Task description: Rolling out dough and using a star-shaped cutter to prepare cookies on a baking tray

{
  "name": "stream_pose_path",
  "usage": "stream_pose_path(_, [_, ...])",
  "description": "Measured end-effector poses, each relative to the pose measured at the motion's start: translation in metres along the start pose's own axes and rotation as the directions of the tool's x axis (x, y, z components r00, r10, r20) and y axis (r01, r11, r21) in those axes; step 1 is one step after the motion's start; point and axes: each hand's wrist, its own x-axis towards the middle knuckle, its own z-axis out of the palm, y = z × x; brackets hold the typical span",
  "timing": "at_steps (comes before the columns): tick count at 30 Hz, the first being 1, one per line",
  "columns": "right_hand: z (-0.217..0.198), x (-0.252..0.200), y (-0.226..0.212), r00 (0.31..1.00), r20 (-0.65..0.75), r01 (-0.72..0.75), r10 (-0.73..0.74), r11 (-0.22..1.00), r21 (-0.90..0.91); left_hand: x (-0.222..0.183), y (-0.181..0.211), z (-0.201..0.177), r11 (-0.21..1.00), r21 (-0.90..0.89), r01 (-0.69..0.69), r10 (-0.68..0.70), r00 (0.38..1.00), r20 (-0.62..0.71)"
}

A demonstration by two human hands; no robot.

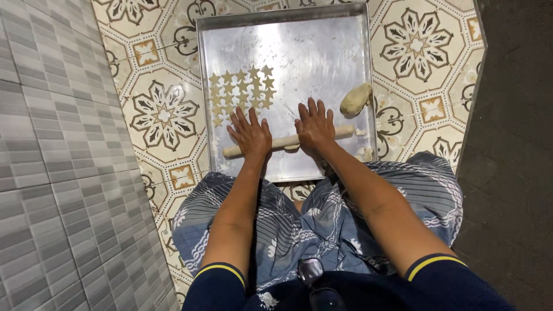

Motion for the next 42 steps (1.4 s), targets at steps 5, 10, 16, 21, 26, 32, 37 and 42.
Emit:
stream_pose_path(5, [0.023,-0.003,0.011,0.999,-0.045,0.026,-0.027,0.999,-0.026,-0.012,0.004,-0.012,1.000,0.003,0.017,-0.017,0.998,0.058])
stream_pose_path(10, [0.040,-0.019,0.014,0.998,-0.064,0.019,-0.024,0.997,-0.080,-0.033,0.000,-0.010,0.998,0.029,0.047,-0.051,0.991,0.128])
stream_pose_path(16, [0.049,-0.040,0.013,0.999,-0.047,-0.021,0.016,0.994,-0.103,-0.056,-0.001,-0.011,0.990,0.097,0.104,-0.126,0.959,0.256])
stream_pose_path(21, [0.046,-0.059,0.011,0.998,0.015,-0.053,0.053,0.999,-0.011,-0.069,-0.003,-0.003,0.981,0.144,0.132,-0.171,0.935,0.310])
stream_pose_path(26, [0.044,-0.069,0.008,0.998,0.019,-0.055,0.055,0.998,-0.008,-0.077,0.002,-0.017,0.982,0.124,0.146,-0.178,0.934,0.310])
stream_pose_path(32, [0.043,-0.053,0.004,0.995,0.042,-0.092,0.092,0.996,-0.007,-0.064,0.007,-0.024,0.980,0.119,0.158,-0.187,0.935,0.300])
stream_pose_path(37, [0.033,-0.026,0.001,0.985,0.101,-0.138,0.143,0.989,-0.054,-0.039,0.016,-0.037,0.985,0.061,0.162,-0.172,0.938,0.300])
stream_pose_path(42, [0.015,-0.004,-0.006,0.983,0.101,-0.154,0.156,0.988,-0.027,-0.012,0.014,-0.025,0.989,0.037,0.145,-0.150,0.961,0.233])
